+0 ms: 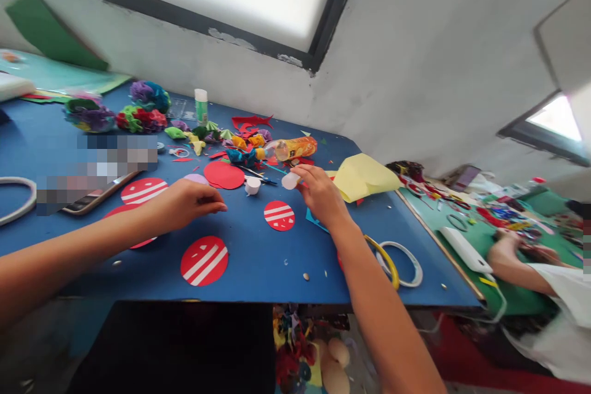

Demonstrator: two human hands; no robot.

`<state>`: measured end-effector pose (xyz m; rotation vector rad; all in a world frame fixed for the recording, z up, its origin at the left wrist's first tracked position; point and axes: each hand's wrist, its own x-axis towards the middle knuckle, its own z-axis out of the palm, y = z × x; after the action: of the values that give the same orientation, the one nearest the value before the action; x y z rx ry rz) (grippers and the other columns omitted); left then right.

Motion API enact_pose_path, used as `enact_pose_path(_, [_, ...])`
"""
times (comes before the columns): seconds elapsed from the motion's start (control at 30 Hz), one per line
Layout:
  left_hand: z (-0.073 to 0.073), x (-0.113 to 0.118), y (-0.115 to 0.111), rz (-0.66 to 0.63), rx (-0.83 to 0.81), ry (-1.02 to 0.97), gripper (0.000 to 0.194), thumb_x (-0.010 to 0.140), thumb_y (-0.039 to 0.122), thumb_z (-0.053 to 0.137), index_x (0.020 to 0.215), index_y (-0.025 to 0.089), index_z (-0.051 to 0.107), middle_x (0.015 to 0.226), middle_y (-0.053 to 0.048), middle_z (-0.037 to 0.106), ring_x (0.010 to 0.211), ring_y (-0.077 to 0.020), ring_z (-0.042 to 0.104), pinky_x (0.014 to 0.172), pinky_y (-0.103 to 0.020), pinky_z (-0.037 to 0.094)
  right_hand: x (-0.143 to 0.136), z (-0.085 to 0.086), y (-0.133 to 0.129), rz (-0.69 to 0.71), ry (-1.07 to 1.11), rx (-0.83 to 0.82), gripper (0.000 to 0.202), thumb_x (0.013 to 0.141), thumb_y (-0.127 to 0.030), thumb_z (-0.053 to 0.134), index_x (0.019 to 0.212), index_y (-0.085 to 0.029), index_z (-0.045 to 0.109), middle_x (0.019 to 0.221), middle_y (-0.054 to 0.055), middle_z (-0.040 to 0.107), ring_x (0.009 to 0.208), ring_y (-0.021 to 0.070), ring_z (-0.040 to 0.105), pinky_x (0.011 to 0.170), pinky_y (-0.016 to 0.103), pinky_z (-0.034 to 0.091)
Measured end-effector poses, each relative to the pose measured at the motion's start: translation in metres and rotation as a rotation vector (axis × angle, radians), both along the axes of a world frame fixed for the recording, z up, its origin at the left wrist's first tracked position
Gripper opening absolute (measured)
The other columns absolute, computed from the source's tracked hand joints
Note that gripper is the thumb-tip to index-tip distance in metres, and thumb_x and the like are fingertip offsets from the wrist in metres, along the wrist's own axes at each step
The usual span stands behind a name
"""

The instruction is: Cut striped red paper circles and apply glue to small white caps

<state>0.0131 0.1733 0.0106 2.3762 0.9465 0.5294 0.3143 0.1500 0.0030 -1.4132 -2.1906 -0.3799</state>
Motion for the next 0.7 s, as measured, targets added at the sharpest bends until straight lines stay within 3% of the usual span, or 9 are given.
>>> enact_pose_path(0.27, [-0.006, -0.003, -0.004, -0.016, -0.001, 0.008, 0.018, 0.083, 0.022, 0.054, 0.084, 0.018, 0.071, 0.082, -0.004, 0.074, 0.074, -0.016, 0.066, 0.066, -0.022, 0.046, 0.002, -0.009, 0.002, 0.062, 0.039, 0.06, 0.03, 0.086, -0.02, 0.046, 0.114, -0.018, 0.056, 0.111, 0.012, 0.062, 0.105, 0.0263, 0.056, 0.092, 0.045, 0.045])
enact_pose_path(0.57, [-0.003, -0.004, -0.009, -0.014, 0.017, 0.005, 0.024, 0.086, 0.015, 0.047, 0.096, 0.016, 0.069, 0.095, -0.007, 0.073, 0.087, -0.018, 0.066, 0.077, -0.026, 0.049, 0.002, -0.012, 0.003, 0.085, 0.031, 0.073, 0.03, 0.087, -0.024, 0.045, 0.115, -0.021, 0.055, 0.109, 0.012, 0.063, 0.102, 0.0272, 0.059, 0.088, 0.045, 0.047])
enact_pose_path(0.7, [-0.003, -0.003, -0.01, 0.011, 0.024, -0.003, 0.031, 0.087, 0.014, 0.042, 0.11, 0.015, 0.063, 0.099, -0.008, 0.071, 0.091, -0.0192, 0.066, 0.079, -0.029, 0.05, 0.002, -0.012, 0.003, 0.076, 0.031, 0.057, 0.03, 0.088, -0.026, 0.044, 0.116, -0.023, 0.054, 0.109, 0.011, 0.062, 0.103, 0.0273, 0.058, 0.088, 0.045, 0.047])
